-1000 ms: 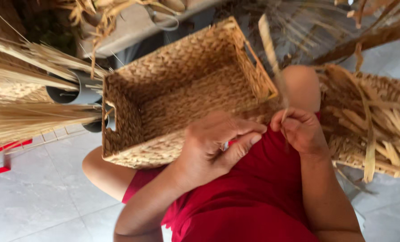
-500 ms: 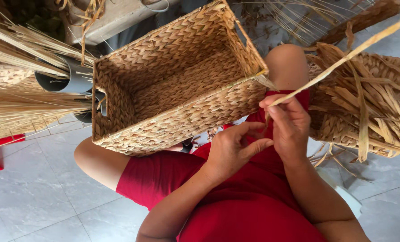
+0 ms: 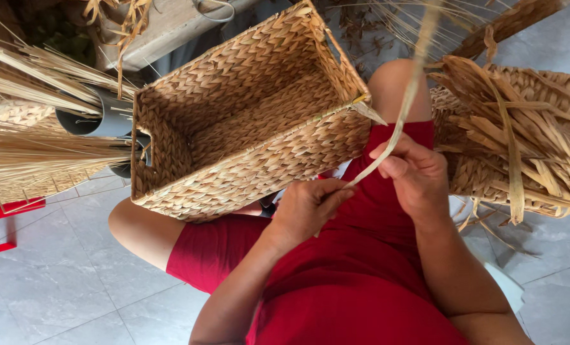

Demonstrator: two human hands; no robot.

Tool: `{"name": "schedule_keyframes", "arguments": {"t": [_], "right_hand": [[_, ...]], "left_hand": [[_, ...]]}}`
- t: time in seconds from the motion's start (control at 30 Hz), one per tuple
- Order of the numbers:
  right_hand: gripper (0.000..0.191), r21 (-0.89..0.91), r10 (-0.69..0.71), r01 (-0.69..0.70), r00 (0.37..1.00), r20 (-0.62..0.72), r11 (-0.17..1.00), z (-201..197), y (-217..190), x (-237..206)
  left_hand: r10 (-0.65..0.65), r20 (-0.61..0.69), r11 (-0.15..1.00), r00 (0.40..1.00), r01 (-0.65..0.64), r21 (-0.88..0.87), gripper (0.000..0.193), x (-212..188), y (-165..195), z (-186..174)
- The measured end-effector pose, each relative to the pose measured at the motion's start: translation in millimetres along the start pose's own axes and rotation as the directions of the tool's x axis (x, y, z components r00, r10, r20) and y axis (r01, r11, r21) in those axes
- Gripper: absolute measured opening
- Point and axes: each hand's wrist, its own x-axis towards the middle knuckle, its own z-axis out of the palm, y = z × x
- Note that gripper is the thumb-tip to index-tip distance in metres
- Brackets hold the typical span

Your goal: The person sits on the floor with a woven water hyacinth basket on their lap, tucks and presses dried palm leaf strips into the basket's rim and weave, then uses scissors to trim off excess strip ends around the rim and inside the basket.

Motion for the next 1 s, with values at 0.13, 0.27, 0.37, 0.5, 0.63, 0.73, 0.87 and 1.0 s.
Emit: {"name": "schedule_keyframes", "arguments": {"t": [0.13, 0.27, 0.37, 0.5, 0.63, 0.73, 0.87, 1.0], "right_hand": [[0.019, 0.07, 0.053, -0.057, 0.997, 0.056, 0.996, -9.7, -6.3, 2.1], [0.012, 0.128, 0.027, -0.026, 1.0, -0.01, 0.991, -19.5, -9.0, 16.5], [0.01, 0.286, 0.062, -0.025, 0.991, -0.122, 0.958, -30.3, -9.3, 36.8], [0.011, 0.298, 0.117, -0.066, 0.981, -0.157, 0.952, -33.9, 0.7, 60.9], [0.011, 0.234, 0.126, -0.077, 0.971, -0.202, 0.969, -26.1, 18.1, 76.5], [0.011, 0.212, 0.103, -0.054, 0.969, -0.224, 0.976, -24.2, 26.5, 81.5], [0.011, 0.215, 0.084, -0.031, 0.967, -0.24, 0.976, -24.8, 32.3, 82.9], [0.014, 0.168, 0.046, -0.006, 0.971, -0.234, 0.986, -20.7, 31.4, 86.4]], "left_hand": [[0.155, -0.009, 0.972, 0.988, -0.15, 0.182, 0.017, -9.1, 8.9, -12.4], [0.366, -0.068, 0.905, 0.928, -0.338, 0.259, 0.03, -8.7, 27.9, -35.2], [0.433, -0.294, 0.888, 0.852, -0.347, 0.301, 0.029, -1.8, 44.1, -51.3], [0.506, -0.458, 0.85, 0.731, -0.333, 0.408, 0.019, 15.3, 59.0, -59.9], [0.56, -0.404, 0.807, 0.723, -0.363, 0.467, 0.02, 41.0, 58.9, -56.2], [0.484, -0.366, 0.83, 0.795, -0.285, 0.48, 0.018, 66.9, 49.8, -48.8], [0.373, -0.336, 0.864, 0.865, -0.192, 0.465, 0.019, 97.0, 33.2, -37.7], [0.324, -0.326, 0.902, 0.888, -0.185, 0.391, 0.019, 108.2, 20.6, -28.5]]}}
